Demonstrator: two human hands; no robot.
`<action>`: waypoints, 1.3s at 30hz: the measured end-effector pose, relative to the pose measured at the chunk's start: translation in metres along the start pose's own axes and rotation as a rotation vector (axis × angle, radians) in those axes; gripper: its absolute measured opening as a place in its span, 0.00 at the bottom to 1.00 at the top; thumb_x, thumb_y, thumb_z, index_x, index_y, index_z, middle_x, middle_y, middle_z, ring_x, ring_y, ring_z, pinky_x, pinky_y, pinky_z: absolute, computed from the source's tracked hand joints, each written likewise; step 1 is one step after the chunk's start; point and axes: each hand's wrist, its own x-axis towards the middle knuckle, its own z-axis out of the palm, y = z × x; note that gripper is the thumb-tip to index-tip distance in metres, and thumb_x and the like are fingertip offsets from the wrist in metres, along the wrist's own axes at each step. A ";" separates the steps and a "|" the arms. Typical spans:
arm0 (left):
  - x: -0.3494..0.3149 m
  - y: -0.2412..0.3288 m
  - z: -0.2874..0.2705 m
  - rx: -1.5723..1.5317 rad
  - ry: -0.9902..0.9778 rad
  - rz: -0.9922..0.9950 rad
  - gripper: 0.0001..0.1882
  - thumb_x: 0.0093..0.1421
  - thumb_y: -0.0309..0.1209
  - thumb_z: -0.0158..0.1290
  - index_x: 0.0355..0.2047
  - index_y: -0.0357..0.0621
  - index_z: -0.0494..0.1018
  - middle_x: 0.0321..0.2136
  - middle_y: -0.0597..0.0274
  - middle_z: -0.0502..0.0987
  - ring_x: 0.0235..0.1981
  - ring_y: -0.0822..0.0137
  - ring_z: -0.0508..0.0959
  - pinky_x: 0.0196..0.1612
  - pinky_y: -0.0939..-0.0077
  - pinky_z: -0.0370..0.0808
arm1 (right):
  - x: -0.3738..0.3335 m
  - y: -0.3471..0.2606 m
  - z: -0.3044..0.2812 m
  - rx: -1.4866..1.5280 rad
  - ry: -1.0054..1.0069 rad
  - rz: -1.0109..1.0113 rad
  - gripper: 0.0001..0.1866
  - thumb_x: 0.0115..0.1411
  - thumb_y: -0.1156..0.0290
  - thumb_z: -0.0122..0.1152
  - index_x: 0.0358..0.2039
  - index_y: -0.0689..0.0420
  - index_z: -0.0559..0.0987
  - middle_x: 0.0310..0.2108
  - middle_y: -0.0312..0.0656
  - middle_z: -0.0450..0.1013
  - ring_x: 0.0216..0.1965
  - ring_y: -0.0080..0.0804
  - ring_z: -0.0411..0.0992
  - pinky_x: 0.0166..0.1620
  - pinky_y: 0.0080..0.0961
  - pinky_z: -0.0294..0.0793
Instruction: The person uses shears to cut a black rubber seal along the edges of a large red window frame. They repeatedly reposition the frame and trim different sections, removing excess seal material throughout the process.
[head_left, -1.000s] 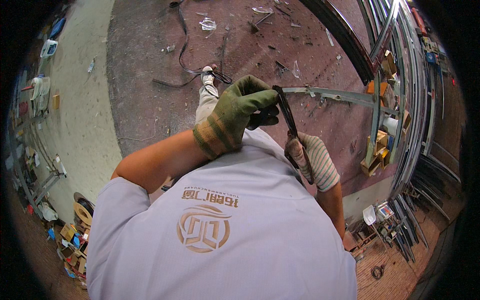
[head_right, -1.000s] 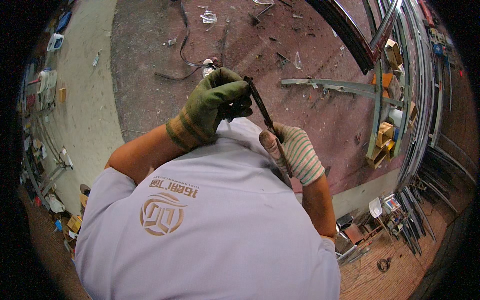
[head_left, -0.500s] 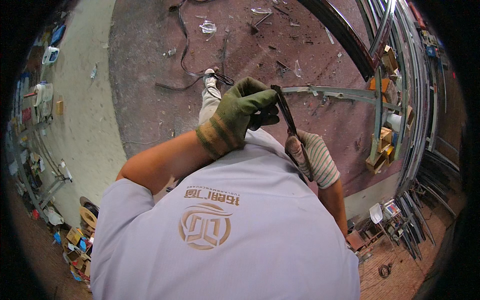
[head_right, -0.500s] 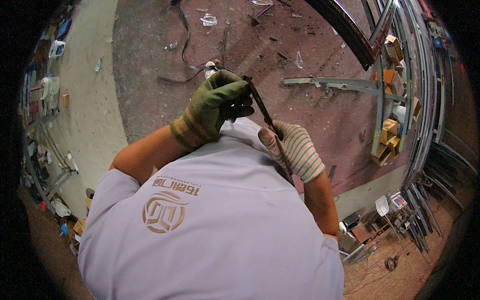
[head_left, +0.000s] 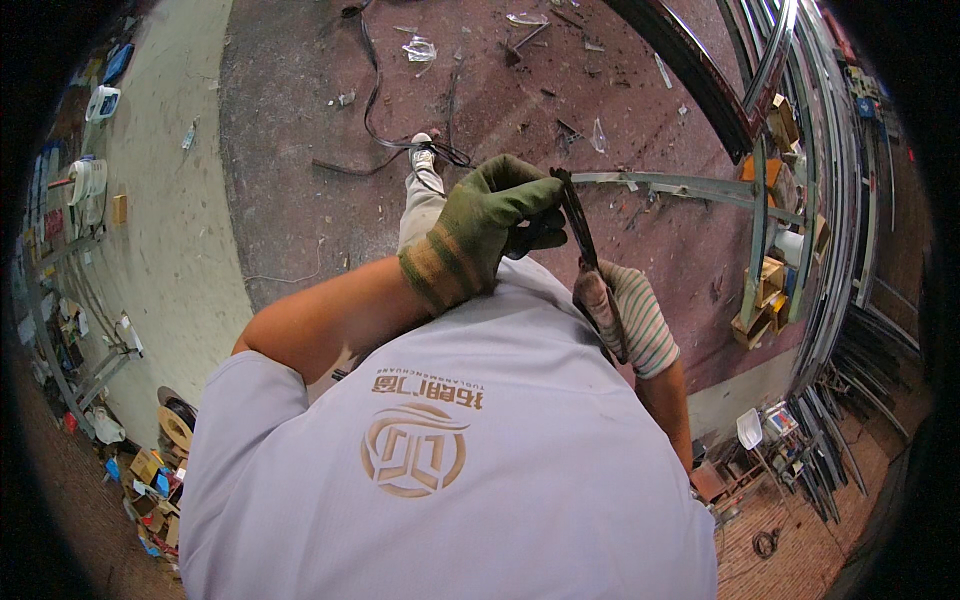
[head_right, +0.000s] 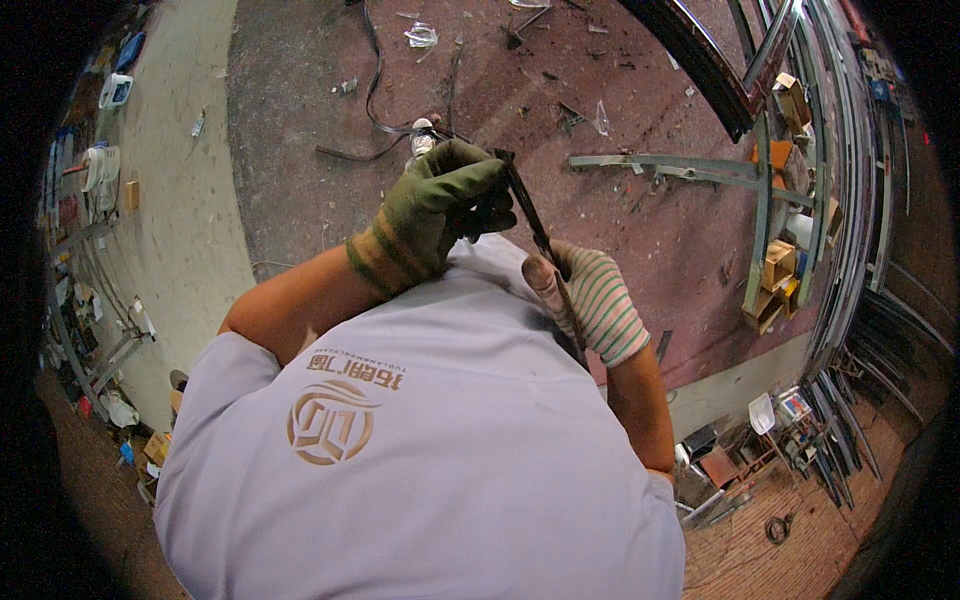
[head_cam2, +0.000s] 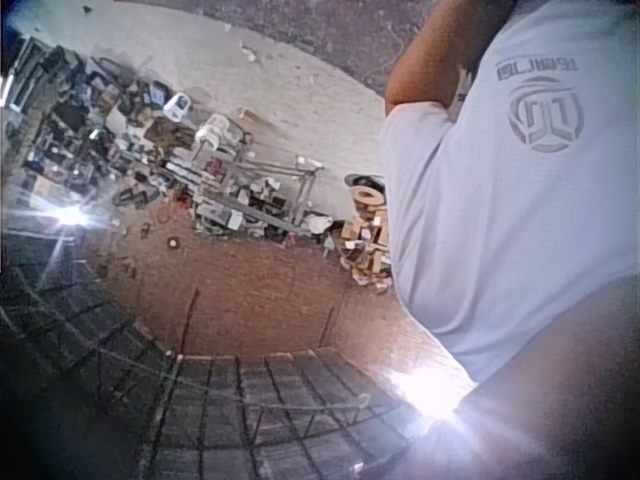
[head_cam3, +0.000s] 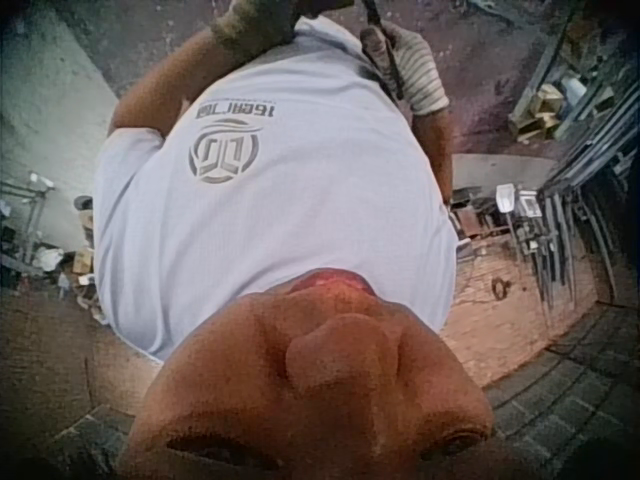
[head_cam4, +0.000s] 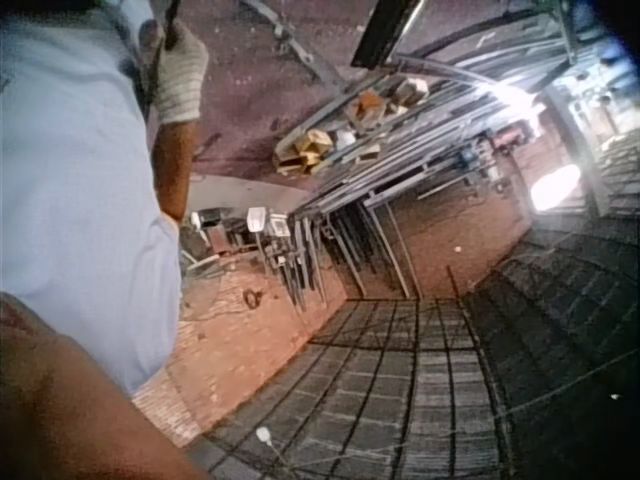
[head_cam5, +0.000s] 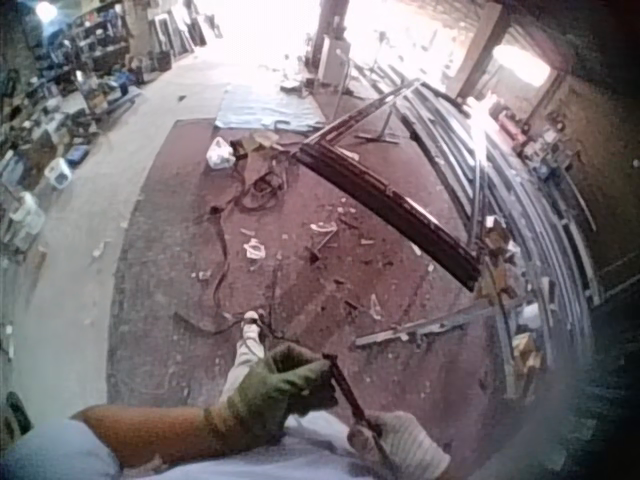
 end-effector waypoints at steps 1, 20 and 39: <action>0.000 -0.001 0.001 -0.012 0.000 0.006 0.07 0.64 0.30 0.60 0.37 0.43 0.74 0.30 0.60 0.80 0.30 0.65 0.82 0.36 0.63 0.85 | 0.000 0.000 0.000 -0.027 0.002 0.014 0.38 0.64 0.35 0.52 0.36 0.66 0.79 0.22 0.48 0.72 0.28 0.30 0.65 0.35 0.34 0.73; -0.002 0.000 0.001 -0.022 -0.001 0.021 0.06 0.64 0.29 0.59 0.38 0.42 0.74 0.31 0.59 0.80 0.30 0.64 0.82 0.36 0.64 0.85 | -0.002 0.005 0.003 0.029 0.041 -0.032 0.41 0.62 0.31 0.51 0.32 0.66 0.78 0.19 0.48 0.69 0.24 0.30 0.63 0.31 0.36 0.72; 0.000 -0.007 -0.005 -0.059 -0.090 -0.021 0.10 0.62 0.30 0.63 0.36 0.43 0.72 0.28 0.61 0.78 0.26 0.67 0.82 0.31 0.68 0.85 | -0.006 0.004 0.006 0.010 0.052 -0.046 0.43 0.60 0.28 0.53 0.32 0.67 0.77 0.20 0.46 0.68 0.25 0.27 0.62 0.30 0.32 0.70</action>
